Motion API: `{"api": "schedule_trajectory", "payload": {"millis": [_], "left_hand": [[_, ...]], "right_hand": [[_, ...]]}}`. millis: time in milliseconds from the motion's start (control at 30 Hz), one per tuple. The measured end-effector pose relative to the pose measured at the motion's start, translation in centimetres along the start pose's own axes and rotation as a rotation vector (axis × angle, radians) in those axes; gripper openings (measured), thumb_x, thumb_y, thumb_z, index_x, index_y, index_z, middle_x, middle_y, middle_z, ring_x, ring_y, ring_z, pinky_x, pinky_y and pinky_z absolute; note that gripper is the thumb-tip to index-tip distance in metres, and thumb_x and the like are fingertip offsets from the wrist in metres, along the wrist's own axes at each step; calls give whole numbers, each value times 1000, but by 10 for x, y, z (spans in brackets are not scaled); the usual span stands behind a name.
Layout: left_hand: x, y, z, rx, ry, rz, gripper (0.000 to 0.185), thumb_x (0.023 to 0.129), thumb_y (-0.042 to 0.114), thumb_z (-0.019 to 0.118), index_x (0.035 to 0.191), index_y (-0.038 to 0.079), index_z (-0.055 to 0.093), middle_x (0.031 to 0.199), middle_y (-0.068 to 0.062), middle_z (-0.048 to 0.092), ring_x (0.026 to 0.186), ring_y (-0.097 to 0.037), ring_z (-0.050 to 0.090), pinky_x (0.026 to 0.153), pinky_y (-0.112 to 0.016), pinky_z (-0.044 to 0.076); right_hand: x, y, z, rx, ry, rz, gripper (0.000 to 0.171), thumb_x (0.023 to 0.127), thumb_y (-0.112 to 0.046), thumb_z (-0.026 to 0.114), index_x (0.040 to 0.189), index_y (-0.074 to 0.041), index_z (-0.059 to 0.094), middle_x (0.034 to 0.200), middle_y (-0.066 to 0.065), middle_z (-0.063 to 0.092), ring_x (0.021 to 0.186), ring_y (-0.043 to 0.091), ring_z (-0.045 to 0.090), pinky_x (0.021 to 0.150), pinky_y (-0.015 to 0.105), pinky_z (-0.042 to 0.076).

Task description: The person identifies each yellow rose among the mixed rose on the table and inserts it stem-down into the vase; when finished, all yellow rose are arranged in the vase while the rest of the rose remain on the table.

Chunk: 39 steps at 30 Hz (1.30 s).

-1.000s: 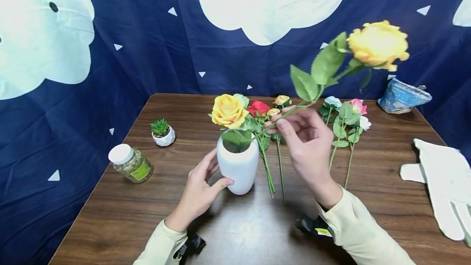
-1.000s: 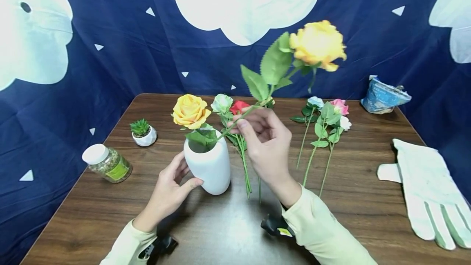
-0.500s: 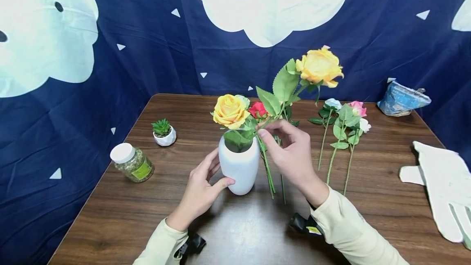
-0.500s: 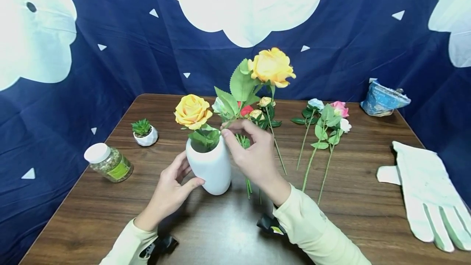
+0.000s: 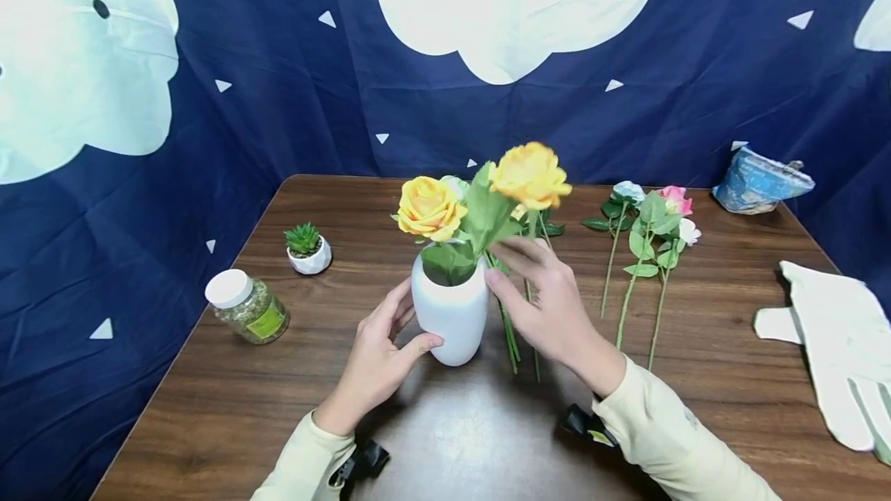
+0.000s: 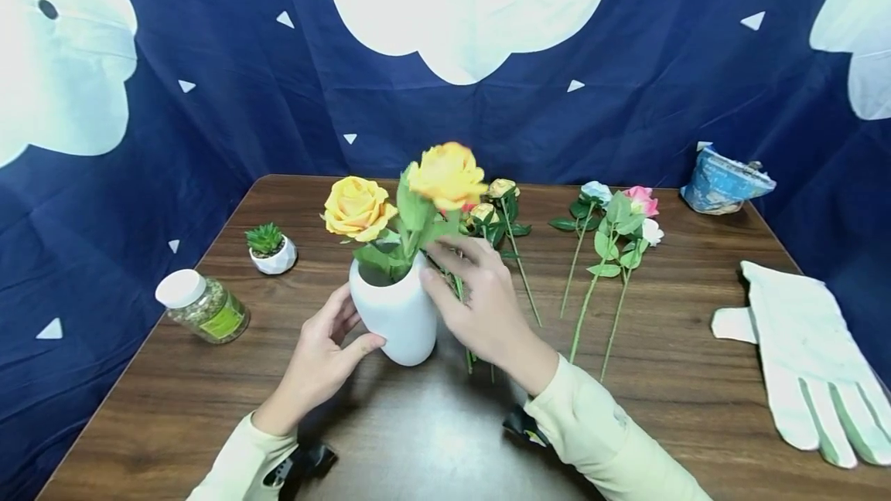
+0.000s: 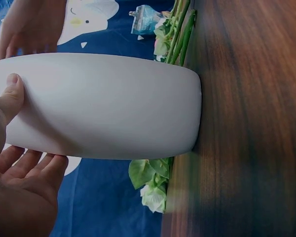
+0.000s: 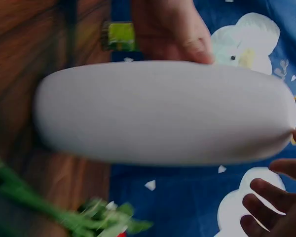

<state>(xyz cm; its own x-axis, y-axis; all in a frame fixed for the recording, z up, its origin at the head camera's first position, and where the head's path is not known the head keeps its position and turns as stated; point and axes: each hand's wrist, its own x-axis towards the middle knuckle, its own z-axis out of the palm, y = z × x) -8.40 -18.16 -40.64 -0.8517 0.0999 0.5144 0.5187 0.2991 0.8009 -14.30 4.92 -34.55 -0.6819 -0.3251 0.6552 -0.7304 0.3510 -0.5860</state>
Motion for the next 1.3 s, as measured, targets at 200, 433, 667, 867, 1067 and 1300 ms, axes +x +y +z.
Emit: {"api": "schedule_trajectory", "payload": {"millis": [200, 433, 667, 867, 1067, 1300], "left_hand": [[1, 0, 0, 11, 3, 5, 74, 85, 9, 84, 147, -10, 47, 142, -31, 57, 127, -40, 59, 106, -24, 53], [-1, 2, -1, 6, -2, -36, 78, 82, -1, 84, 148, -12, 44, 145, -30, 54, 129, -42, 57, 109, -23, 50], [0, 3, -1, 5, -5, -44, 79, 81, -4, 85, 148, -11, 44, 145, -29, 55, 129, -41, 57, 108, -23, 51], [2, 5, -1, 10, -16, -60, 77, 80, -6, 85, 147, -11, 46, 145, -29, 56, 130, -41, 57, 109, -24, 51], [3, 8, -1, 17, -18, -78, 77, 79, -10, 84, 146, -11, 47, 144, -27, 57, 130, -38, 58, 107, -25, 52], [5, 9, -3, 29, -22, -83, 75, 80, -8, 85, 145, -9, 49, 143, -26, 58, 129, -37, 59, 107, -29, 53]], "right_hand": [[-10, 28, -33, 57, 13, 173, 24, 94, 4, 67, 117, 4, 74, 117, 18, 74, 109, 17, 69, 101, 24, 56], [-2, 53, -73, 208, 135, 343, 23, 104, 3, 53, 116, 15, 68, 96, -20, 73, 88, -3, 68, 81, 11, 58], [-2, 66, -80, 266, 118, 384, 26, 106, 0, 51, 116, 21, 63, 92, -17, 74, 84, 0, 70, 76, 14, 61], [-4, 72, -75, 234, 48, 433, 25, 105, 0, 53, 118, 18, 64, 91, -26, 71, 83, -3, 69, 75, 14, 60], [-6, 79, -72, 194, -26, 492, 25, 104, -2, 56, 119, 15, 66, 94, -12, 75, 82, -3, 67, 74, 14, 61], [-7, 94, -68, -2, -188, 558, 28, 104, -9, 56, 121, 10, 68, 106, 28, 73, 80, 6, 69, 68, 15, 60]]}}
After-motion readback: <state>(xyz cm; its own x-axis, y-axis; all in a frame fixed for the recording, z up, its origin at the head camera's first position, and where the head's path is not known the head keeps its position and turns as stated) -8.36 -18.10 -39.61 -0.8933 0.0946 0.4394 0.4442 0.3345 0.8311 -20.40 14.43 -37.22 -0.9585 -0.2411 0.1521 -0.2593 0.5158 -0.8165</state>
